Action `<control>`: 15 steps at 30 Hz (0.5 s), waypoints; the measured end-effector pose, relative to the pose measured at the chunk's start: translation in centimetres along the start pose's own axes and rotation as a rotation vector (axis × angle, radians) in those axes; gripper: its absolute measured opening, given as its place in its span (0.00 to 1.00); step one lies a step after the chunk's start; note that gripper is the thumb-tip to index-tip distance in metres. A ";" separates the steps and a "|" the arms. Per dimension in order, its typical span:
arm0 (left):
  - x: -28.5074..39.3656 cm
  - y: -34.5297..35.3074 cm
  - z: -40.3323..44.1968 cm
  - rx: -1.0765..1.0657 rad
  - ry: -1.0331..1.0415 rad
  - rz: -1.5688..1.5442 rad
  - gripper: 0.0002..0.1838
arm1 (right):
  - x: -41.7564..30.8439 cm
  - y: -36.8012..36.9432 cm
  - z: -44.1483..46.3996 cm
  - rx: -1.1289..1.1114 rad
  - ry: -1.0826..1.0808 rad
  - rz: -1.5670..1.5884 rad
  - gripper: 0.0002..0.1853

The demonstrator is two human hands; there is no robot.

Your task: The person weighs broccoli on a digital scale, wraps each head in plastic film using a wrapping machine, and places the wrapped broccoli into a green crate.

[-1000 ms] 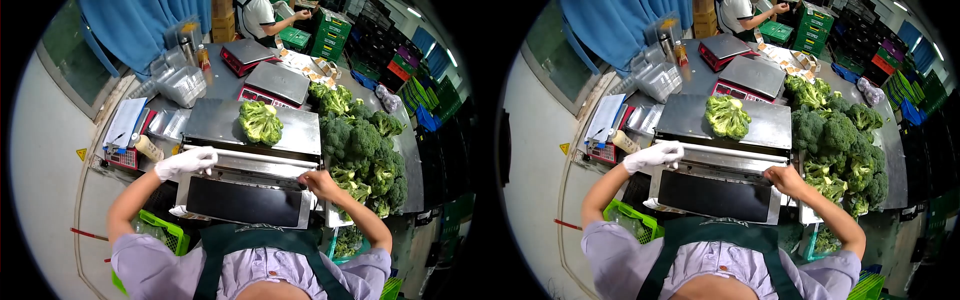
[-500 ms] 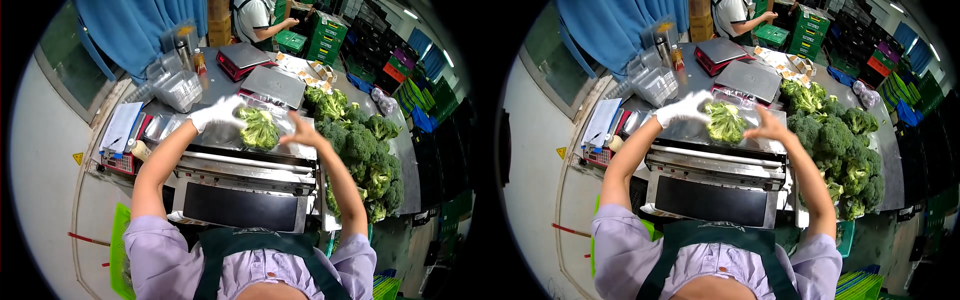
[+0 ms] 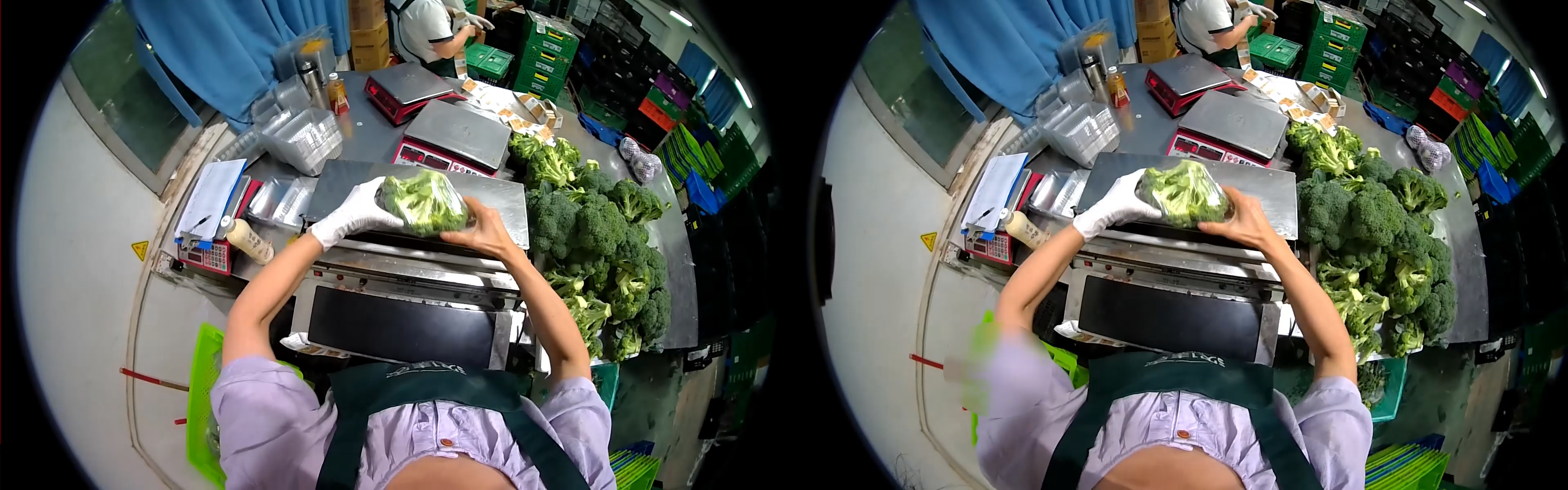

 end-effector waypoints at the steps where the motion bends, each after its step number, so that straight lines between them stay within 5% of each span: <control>1: 1.0 0.0 -1.6 -0.001 0.025 -0.004 0.39 | -1.0 0.0 -1.1 -0.040 0.034 -0.021 0.45; 6: 4.4 3.1 -11.7 -0.110 0.093 -0.314 0.33 | -7.2 -0.6 -9.3 -0.173 -0.038 -0.002 0.38; 8: 6.6 3.1 -16.1 -0.396 -0.555 -0.417 0.29 | -8.4 0.0 -12.3 -0.376 0.142 -0.040 0.37; 10: 5.3 4.6 -19.2 -0.528 -0.907 -0.611 0.32 | -9.7 1.2 -14.4 -0.473 0.479 0.388 0.36; 12: 4.9 6.8 -21.2 -0.590 -0.983 -1.017 0.29 | -7.1 4.0 -16.2 -0.640 0.855 0.555 0.40; 14: 2.1 9.8 -21.5 -0.526 -0.930 -1.127 0.32 | -3.7 7.7 -16.9 -0.635 1.016 0.765 0.44; 15: 1.4 9.6 -21.3 -0.616 -1.000 -0.947 0.38 | -4.5 8.2 -16.6 -0.531 1.061 0.895 0.43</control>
Point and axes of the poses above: each hand's wrist, its own z-axis towards the middle knuckle, its own y-axis out of the palm, x = y × z, the point moved 2 cm from there along z, towards the middle knuckle, and after that the axes turned 2 degrees about -y, right-handed, at the moved point
